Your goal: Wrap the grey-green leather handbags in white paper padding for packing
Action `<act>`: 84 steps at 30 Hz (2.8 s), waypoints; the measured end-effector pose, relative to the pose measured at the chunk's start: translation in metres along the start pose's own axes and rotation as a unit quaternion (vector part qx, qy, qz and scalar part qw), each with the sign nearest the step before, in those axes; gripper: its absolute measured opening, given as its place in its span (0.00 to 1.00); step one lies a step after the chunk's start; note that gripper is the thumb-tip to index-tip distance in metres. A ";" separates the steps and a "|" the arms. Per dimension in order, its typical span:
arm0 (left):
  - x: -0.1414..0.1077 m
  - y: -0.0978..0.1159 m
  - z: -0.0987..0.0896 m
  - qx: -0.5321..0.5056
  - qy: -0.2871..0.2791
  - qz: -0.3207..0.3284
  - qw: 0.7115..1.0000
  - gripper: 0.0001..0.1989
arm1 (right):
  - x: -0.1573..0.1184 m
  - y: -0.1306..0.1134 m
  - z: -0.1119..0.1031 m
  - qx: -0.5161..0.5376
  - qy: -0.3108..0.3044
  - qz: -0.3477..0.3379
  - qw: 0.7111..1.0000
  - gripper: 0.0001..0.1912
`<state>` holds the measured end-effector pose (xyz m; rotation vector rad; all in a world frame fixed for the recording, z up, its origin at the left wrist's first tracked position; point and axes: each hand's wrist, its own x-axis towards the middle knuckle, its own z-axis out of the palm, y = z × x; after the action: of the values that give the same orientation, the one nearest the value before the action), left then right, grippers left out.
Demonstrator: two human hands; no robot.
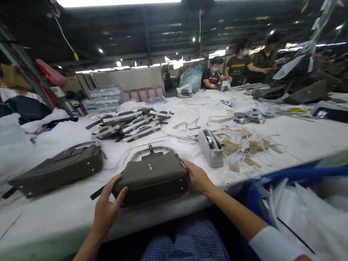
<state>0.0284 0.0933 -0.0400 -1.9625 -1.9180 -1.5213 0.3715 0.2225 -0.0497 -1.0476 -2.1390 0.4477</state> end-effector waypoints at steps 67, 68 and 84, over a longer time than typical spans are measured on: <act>0.159 -0.025 0.126 -0.226 -0.238 -0.256 0.909 0.12 | 0.016 -0.093 0.026 0.016 -0.123 -0.097 0.988 0.17; 0.160 -0.021 0.124 -0.228 -0.233 -0.248 0.912 0.13 | 0.016 -0.093 0.027 0.017 -0.118 -0.098 0.988 0.17; 0.129 0.127 0.004 -0.054 -0.015 0.189 0.980 0.06 | 0.035 -0.106 0.030 0.001 0.057 -0.243 0.968 0.18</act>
<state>0.0999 0.1620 0.1115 -2.2413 -1.3856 -1.5190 0.2774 0.1856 0.0056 -0.5011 -2.1915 0.1491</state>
